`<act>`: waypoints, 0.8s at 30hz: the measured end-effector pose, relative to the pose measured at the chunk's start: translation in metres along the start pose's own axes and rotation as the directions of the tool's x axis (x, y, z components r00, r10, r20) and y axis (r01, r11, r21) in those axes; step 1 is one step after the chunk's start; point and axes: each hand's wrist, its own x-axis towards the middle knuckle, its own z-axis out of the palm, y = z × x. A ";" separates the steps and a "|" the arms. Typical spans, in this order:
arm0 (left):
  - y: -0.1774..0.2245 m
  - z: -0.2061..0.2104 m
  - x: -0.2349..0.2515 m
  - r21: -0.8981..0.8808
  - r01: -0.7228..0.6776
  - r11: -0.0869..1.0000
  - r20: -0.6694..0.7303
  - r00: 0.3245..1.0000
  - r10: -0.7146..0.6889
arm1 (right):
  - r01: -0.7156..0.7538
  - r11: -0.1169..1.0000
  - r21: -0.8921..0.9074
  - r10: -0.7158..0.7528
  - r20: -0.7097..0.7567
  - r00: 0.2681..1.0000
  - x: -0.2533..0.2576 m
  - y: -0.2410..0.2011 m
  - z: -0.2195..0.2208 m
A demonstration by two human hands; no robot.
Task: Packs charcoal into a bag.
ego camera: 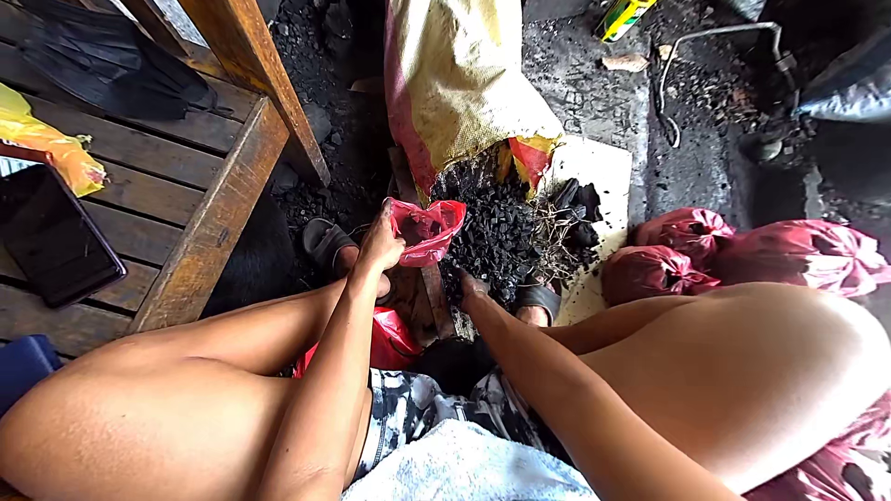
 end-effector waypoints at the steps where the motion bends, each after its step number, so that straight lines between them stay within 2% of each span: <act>1: 0.001 0.000 0.000 -0.003 -0.002 1.000 -0.002 1.000 0.001 | -0.019 0.998 0.067 0.020 -0.006 1.000 0.006 -0.004 0.004; 6: -0.001 0.004 -0.004 -0.003 -0.014 1.000 -0.031 0.999 0.014 | 0.008 0.994 0.109 0.000 -0.070 0.998 0.011 -0.004 0.016; 11: 0.007 0.005 -0.006 -0.009 -0.047 0.999 -0.023 0.999 0.047 | 0.091 0.965 -0.246 -0.122 -0.113 0.986 0.003 -0.013 0.014; 16: 0.006 0.007 -0.008 -0.018 -0.082 0.996 -0.004 0.997 0.082 | 0.159 0.878 -0.452 -0.169 0.017 0.985 -0.003 -0.014 0.013; 20: 0.005 0.008 -0.011 -0.014 -0.058 0.998 -0.001 0.998 0.058 | 0.214 0.902 -0.374 -0.225 0.014 0.974 0.005 -0.004 0.011; 24: 0.005 0.009 -0.011 -0.015 -0.086 0.996 0.015 0.996 0.086 | 0.291 0.897 -0.334 -0.280 0.082 0.956 0.010 -0.009 0.012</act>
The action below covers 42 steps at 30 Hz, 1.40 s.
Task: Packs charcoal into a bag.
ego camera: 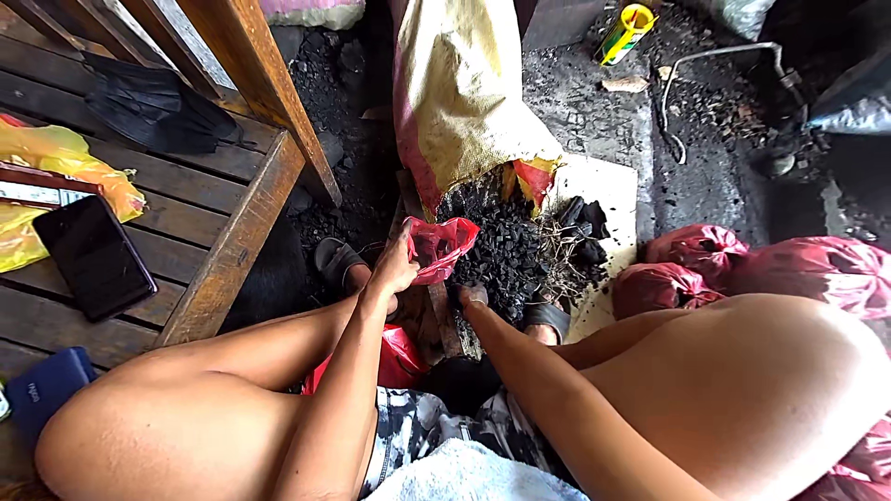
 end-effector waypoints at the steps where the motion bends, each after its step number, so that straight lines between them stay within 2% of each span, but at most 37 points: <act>1: 0.000 0.000 0.000 0.001 -0.011 1.000 0.010 1.000 0.011 | 0.021 1.000 -0.019 -0.021 0.024 0.999 0.004 0.000 -0.002; 4: 0.004 -0.003 0.000 0.045 -0.022 0.999 0.055 0.998 0.020 | 0.147 0.959 -0.243 -0.077 0.275 0.958 0.008 -0.009 -0.030; 5: 0.007 -0.004 0.001 0.061 -0.020 0.998 0.083 0.996 0.015 | 0.171 0.954 -0.245 -0.077 0.350 0.934 0.007 -0.016 -0.041; 8: 0.012 -0.003 0.003 0.072 -0.022 0.997 0.131 0.991 0.012 | 0.153 0.988 0.005 -0.142 0.408 0.902 0.000 -0.045 -0.078; 10: 0.011 -0.002 0.003 0.082 -0.025 0.996 0.134 0.991 0.014 | 0.154 0.967 0.204 -0.225 0.398 0.889 -0.003 -0.071 -0.101; 12: 0.010 -0.002 0.002 0.068 -0.017 0.998 0.128 0.992 0.008 | 0.190 0.925 0.330 -0.322 0.414 0.851 -0.002 -0.096 -0.121; 15: 0.010 -0.005 0.001 0.039 0.004 0.999 0.100 0.995 -0.007 | 0.302 0.862 0.407 -0.485 0.491 0.724 -0.014 -0.126 -0.130; 17: 0.011 -0.005 0.002 0.040 -0.003 0.999 0.083 0.997 -0.001 | 0.361 0.839 0.406 -0.541 0.560 0.627 -0.026 -0.140 -0.115; 19: 0.010 -0.003 0.003 0.038 -0.013 0.999 0.077 0.997 0.010 | 0.406 0.843 0.354 -0.536 0.625 0.568 -0.035 -0.146 -0.086; 21: 0.009 0.000 0.002 0.045 -0.023 0.999 0.077 0.997 0.019 | 0.459 0.859 0.228 -0.484 0.654 0.582 -0.037 -0.143 -0.049; 23: 0.008 -0.002 0.000 0.047 -0.023 0.999 0.102 0.995 0.018 | 0.541 0.840 0.052 -0.448 0.630 0.635 -0.039 -0.139 -0.018; 26: 0.008 -0.005 -0.001 0.051 -0.007 0.999 0.121 0.993 0.001 | 0.635 0.708 -0.308 -0.425 0.532 0.732 -0.033 -0.142 -0.006; 28: 0.007 -0.008 -0.001 0.051 0.006 0.999 0.118 0.993 -0.012 | 0.645 0.640 -0.417 -0.435 0.496 0.752 -0.029 -0.144 -0.010; 30: 0.007 -0.008 0.000 0.048 0.016 0.999 0.107 0.994 -0.021 | 0.670 0.604 -0.432 -0.433 0.527 0.731 -0.028 -0.147 -0.016; 32: 0.008 -0.008 0.002 0.038 0.028 0.999 0.077 0.997 -0.031 | 0.724 0.580 -0.373 -0.450 0.594 0.667 -0.031 -0.154 -0.025; 34: 0.006 -0.006 0.002 0.019 0.046 0.999 0.025 0.999 -0.046 | 0.749 0.603 -0.273 -0.497 0.606 0.621 -0.044 -0.167 -0.042; 35: 0.003 -0.004 0.002 0.013 0.051 0.999 -0.003 0.999 -0.051 | 0.741 0.632 -0.226 -0.524 0.580 0.624 -0.050 -0.173 -0.053; 37: -0.004 0.001 0.004 0.003 0.055 0.998 -0.066 0.996 -0.054 | 0.707 0.690 -0.155 -0.586 0.454 0.672 -0.046 -0.182 -0.078; 39: -0.008 0.004 0.007 -0.016 0.057 0.998 -0.116 0.991 -0.059 | 0.665 0.722 -0.188 -0.615 0.266 0.743 -0.027 -0.177 -0.100; 42: -0.007 0.005 0.009 -0.007 0.073 0.997 -0.135 0.988 -0.073 | 0.507 0.810 -0.294 -0.510 0.071 0.857 -0.001 -0.134 -0.107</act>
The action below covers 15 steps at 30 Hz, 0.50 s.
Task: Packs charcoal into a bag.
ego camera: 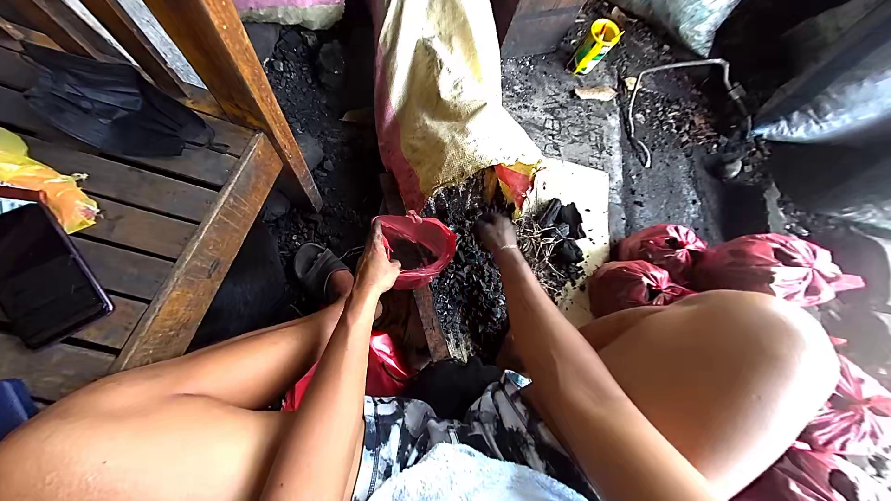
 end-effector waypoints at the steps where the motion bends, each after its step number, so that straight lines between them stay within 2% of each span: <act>1: 0.001 0.000 0.001 0.011 0.002 1.000 0.004 1.000 -0.002 | -0.064 0.997 -0.047 0.064 -0.010 0.998 -0.006 0.016 0.012; 5: 0.003 0.000 -0.004 0.007 0.007 1.000 0.002 1.000 -0.007 | -0.295 0.906 -0.304 0.290 -0.064 0.955 -0.039 0.055 0.064; 8: 0.002 0.000 -0.007 0.001 0.010 1.000 -0.004 1.000 -0.010 | -0.373 0.860 -0.348 0.376 -0.062 0.925 -0.042 0.074 0.079; 15: 0.005 -0.002 -0.004 0.014 0.029 0.999 0.033 0.999 -0.029 | -0.248 0.895 -0.372 0.241 -0.065 0.968 -0.020 0.066 0.078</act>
